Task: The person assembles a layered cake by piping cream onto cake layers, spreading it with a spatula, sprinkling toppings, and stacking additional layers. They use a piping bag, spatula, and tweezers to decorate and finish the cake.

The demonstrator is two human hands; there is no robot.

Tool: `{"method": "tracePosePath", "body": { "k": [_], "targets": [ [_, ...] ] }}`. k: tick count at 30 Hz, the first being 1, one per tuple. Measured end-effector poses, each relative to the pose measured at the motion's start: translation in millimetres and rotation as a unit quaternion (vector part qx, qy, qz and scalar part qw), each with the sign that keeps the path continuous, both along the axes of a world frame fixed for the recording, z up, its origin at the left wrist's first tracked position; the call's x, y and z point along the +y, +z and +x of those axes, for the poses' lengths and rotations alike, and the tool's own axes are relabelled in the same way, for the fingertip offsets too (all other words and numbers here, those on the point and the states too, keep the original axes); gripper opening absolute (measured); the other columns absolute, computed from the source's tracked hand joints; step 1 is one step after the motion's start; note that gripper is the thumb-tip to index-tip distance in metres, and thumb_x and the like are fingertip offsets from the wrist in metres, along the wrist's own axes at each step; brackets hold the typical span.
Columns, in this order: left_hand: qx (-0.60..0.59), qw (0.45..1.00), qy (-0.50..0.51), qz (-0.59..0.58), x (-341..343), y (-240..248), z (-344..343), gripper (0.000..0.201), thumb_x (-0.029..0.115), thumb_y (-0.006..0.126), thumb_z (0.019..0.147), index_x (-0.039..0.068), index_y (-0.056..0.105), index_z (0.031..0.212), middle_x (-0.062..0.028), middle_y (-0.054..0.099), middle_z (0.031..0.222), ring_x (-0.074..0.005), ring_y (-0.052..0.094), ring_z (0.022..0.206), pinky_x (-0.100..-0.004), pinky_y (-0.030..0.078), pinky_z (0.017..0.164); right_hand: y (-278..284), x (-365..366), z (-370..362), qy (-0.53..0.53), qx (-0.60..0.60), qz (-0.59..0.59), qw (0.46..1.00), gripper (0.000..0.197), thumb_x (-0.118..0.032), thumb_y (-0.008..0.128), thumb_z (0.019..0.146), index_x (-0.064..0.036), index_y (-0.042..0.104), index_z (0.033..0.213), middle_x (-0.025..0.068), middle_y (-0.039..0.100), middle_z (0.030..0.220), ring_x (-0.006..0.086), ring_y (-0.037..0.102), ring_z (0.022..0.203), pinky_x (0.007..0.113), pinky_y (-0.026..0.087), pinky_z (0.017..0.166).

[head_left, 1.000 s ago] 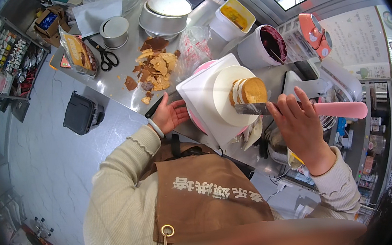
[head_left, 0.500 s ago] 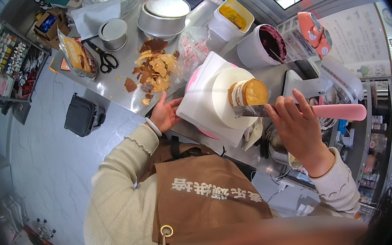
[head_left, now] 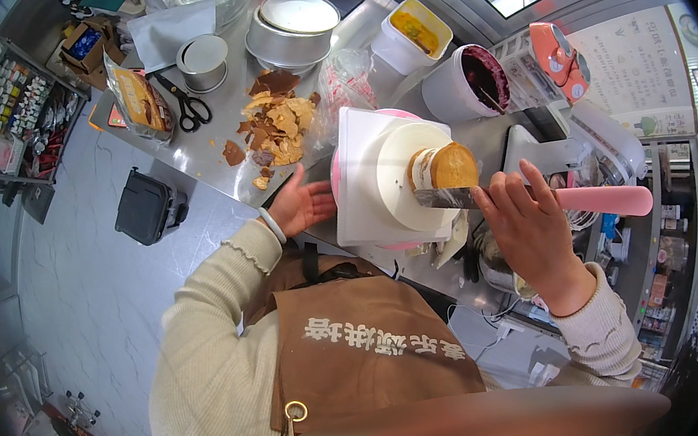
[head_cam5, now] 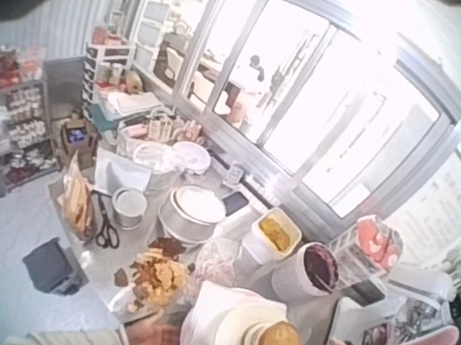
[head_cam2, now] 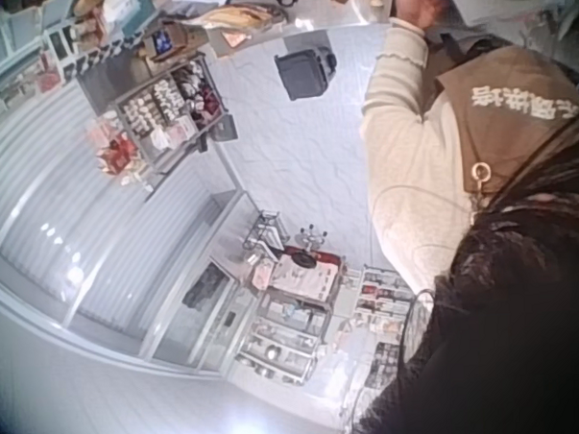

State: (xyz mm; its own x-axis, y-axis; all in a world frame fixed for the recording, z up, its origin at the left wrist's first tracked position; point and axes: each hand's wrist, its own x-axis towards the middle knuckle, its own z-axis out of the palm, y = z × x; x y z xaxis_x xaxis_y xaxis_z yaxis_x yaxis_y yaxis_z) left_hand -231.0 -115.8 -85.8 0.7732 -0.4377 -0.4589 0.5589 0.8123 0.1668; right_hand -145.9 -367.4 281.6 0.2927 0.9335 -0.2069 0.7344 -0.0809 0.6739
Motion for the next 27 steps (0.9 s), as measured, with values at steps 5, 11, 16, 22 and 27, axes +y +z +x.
{"method": "tracePosePath", "body": {
  "k": [5, 11, 16, 22, 27],
  "targets": [
    [-0.024, 0.998, 0.058, 0.010, 1, -1, 0, 0.091, 0.078, 0.023, 0.098, 0.002, 0.055, 0.135, -0.0154, 0.068, 0.122, -0.0267, 0.067, 0.109, -0.0390, 0.052, 0.098, 1, 2, -1, -0.005, 0.007, -0.002, 1.000, 0.034, -0.015, 0.061, 0.085, -0.0105, 0.068, 0.118, 0.0047, 0.061, 0.109, 0.0208, 0.057, 0.112, 0.044, 0.032, 0.120],
    [-0.026, 1.000, 0.006, -0.014, -5, -4, -4, 0.091, 0.079, 0.022, 0.098, 0.002, 0.055, 0.134, -0.0191, 0.068, 0.123, -0.0312, 0.066, 0.112, -0.0444, 0.048, 0.103, 2, 3, -2, -0.008, 0.012, -0.009, 1.000, 0.035, -0.015, 0.060, 0.085, -0.0097, 0.068, 0.119, 0.0056, 0.062, 0.111, 0.0216, 0.058, 0.113, 0.045, 0.033, 0.120],
    [0.008, 0.998, -0.059, -0.020, 2, -2, -1, 0.092, 0.080, 0.021, 0.096, 0.003, 0.053, 0.135, -0.0194, 0.068, 0.120, -0.0296, 0.067, 0.109, -0.0424, 0.051, 0.099, 2, 5, -4, -0.003, 0.017, -0.003, 1.000, 0.036, -0.015, 0.060, 0.085, -0.0092, 0.068, 0.119, 0.0058, 0.062, 0.110, 0.0216, 0.058, 0.112, 0.045, 0.032, 0.120],
    [-0.016, 1.000, -0.011, 0.007, 7, 3, 1, 0.094, 0.081, 0.021, 0.096, 0.005, 0.048, 0.144, -0.0187, 0.067, 0.123, -0.0279, 0.065, 0.112, -0.0410, 0.049, 0.100, 1, 6, -7, 0.000, 0.008, -0.004, 1.000, 0.036, -0.015, 0.060, 0.084, -0.0086, 0.068, 0.119, 0.0062, 0.062, 0.110, 0.0225, 0.058, 0.111, 0.045, 0.033, 0.120],
    [-0.040, 0.997, 0.063, 0.025, 9, 0, 0, 0.089, 0.078, 0.021, 0.098, 0.008, 0.049, 0.145, -0.0171, 0.065, 0.126, -0.0265, 0.062, 0.115, -0.0407, 0.046, 0.103, 0, 6, -8, -0.001, 0.001, -0.007, 1.000, 0.036, -0.015, 0.060, 0.084, -0.0080, 0.068, 0.119, 0.0063, 0.062, 0.111, 0.0225, 0.058, 0.112, 0.044, 0.033, 0.120]
  ]
}}
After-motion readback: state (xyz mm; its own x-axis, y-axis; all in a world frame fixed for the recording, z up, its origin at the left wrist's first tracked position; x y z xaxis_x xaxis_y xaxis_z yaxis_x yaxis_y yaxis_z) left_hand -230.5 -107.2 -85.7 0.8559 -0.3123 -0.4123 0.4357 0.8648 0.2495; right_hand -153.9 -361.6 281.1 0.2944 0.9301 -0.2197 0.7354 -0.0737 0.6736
